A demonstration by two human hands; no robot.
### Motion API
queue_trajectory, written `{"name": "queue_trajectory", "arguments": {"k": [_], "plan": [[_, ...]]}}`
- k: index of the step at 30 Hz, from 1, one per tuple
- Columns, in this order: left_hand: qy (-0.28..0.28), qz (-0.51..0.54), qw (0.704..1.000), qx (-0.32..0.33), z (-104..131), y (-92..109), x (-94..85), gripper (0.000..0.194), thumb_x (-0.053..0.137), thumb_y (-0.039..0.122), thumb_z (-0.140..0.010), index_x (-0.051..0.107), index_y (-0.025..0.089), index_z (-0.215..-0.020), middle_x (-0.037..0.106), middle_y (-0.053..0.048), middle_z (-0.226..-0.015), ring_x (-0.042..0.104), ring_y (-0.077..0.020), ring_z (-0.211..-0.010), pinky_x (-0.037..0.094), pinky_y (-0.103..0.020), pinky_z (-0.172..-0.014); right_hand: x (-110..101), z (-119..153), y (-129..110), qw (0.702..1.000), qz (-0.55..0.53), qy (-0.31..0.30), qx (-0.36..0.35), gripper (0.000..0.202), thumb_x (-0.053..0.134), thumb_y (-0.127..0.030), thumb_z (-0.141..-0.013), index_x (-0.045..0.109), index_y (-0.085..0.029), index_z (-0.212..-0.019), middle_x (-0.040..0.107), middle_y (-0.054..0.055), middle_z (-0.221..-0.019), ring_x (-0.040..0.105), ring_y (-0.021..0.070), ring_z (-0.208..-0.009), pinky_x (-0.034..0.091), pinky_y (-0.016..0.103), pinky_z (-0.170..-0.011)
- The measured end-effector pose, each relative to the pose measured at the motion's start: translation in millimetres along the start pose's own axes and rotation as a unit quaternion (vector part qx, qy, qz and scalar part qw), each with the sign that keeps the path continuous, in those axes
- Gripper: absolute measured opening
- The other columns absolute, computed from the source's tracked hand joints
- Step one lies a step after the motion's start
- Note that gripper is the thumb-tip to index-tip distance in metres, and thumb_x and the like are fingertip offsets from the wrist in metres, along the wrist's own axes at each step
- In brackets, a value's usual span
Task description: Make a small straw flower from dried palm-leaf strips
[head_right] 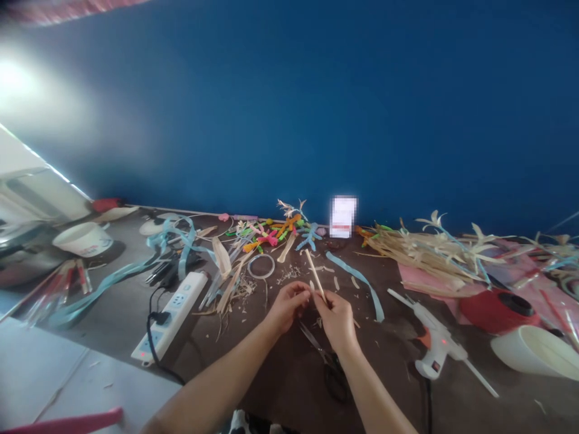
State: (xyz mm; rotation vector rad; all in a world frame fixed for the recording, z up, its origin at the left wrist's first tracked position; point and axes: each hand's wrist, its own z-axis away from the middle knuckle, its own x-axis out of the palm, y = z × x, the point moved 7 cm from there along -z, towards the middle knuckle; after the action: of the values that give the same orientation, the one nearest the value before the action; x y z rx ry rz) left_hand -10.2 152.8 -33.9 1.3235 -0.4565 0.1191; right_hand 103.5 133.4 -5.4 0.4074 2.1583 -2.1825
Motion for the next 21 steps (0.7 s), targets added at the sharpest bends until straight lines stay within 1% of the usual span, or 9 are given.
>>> {"name": "queue_trajectory", "arguments": {"k": [2,6,10,12,15,17,19,21], "plan": [[0.008,-0.003,1.0,0.012,0,0,-2.2,0.028,0.063,0.034,-0.062,0.055,0.014,-0.081,0.046,0.004,-0.054,0.036,-0.0026,-0.04,0.023,-0.014,-0.034,4,0,-2,0.999,0.041,-0.019,-0.03,0.028,0.05,-0.036,-0.071,0.064,-0.014,-0.079,0.06,0.001,-0.063,0.051,0.0143,-0.059,0.037,0.022,-0.053],[0.015,-0.002,1.0,0.013,-1,-1,-3.9,0.028,0.063,0.034,-0.061,0.055,0.013,-0.077,0.05,0.002,-0.058,0.033,-0.0011,-0.039,0.02,-0.015,-0.034,6,0,-2,0.994,0.094,-0.038,-0.046,0.027,0.047,-0.036,-0.073,0.062,-0.015,-0.075,0.061,0.001,-0.064,0.052,0.0145,-0.058,0.037,0.022,-0.054],[0.026,-0.014,0.999,0.014,0,1,-4.0,0.03,0.062,0.039,-0.062,0.055,0.013,-0.075,0.049,0.003,-0.055,0.037,-0.0027,-0.039,0.019,-0.015,-0.034,-4,-5,-6,0.989,0.134,-0.03,-0.049,0.025,0.047,-0.039,-0.072,0.056,-0.017,-0.08,0.061,0.002,-0.07,0.054,0.0151,-0.061,0.038,0.023,-0.056],[0.023,-0.024,0.999,0.009,0,1,-2.1,0.031,0.061,0.041,-0.061,0.054,0.014,-0.075,0.05,0.003,-0.055,0.036,-0.0027,-0.037,0.02,-0.016,-0.035,-10,-8,-11,0.983,0.173,-0.026,-0.053,0.026,0.044,-0.043,-0.075,0.054,-0.019,-0.079,0.06,0.002,-0.068,0.054,0.0152,-0.06,0.037,0.023,-0.056],[0.017,-0.049,0.999,0.007,2,2,0.9,0.032,0.062,0.041,-0.06,0.057,0.013,-0.074,0.053,0.003,-0.056,0.036,-0.0024,-0.038,0.024,-0.016,-0.038,-9,-9,-18,0.963,0.249,-0.072,-0.069,0.029,0.037,-0.046,-0.078,0.053,-0.022,-0.072,0.057,0.0,-0.062,0.052,0.0148,-0.056,0.035,0.023,-0.053],[0.018,-0.074,0.997,0.013,3,4,1.8,0.032,0.064,0.04,-0.058,0.059,0.012,-0.072,0.053,0.002,-0.055,0.039,-0.0038,-0.042,0.028,-0.017,-0.042,-6,-9,-21,0.948,0.293,-0.1,-0.08,0.032,0.035,-0.047,-0.078,0.051,-0.023,-0.065,0.054,-0.001,-0.056,0.05,0.014,-0.052,0.032,0.022,-0.051],[0.015,-0.1,0.995,0.018,4,7,2.6,0.031,0.064,0.039,-0.058,0.061,0.012,-0.071,0.054,0.001,-0.055,0.042,-0.0062,-0.047,0.031,-0.018,-0.046,-4,-8,-21,0.936,0.324,-0.109,-0.087,0.034,0.035,-0.048,-0.078,0.049,-0.023,-0.06,0.051,-0.002,-0.051,0.046,0.0129,-0.048,0.029,0.022,-0.048],[0.009,-0.119,0.993,0.026,4,7,3.5,0.029,0.063,0.038,-0.06,0.062,0.012,-0.072,0.056,-0.001,-0.058,0.045,-0.008,-0.052,0.034,-0.019,-0.049,-4,-8,-20,0.932,0.335,-0.105,-0.09,0.036,0.036,-0.048,-0.078,0.047,-0.022,-0.056,0.048,-0.003,-0.049,0.044,0.0122,-0.047,0.028,0.021,-0.047]]}}
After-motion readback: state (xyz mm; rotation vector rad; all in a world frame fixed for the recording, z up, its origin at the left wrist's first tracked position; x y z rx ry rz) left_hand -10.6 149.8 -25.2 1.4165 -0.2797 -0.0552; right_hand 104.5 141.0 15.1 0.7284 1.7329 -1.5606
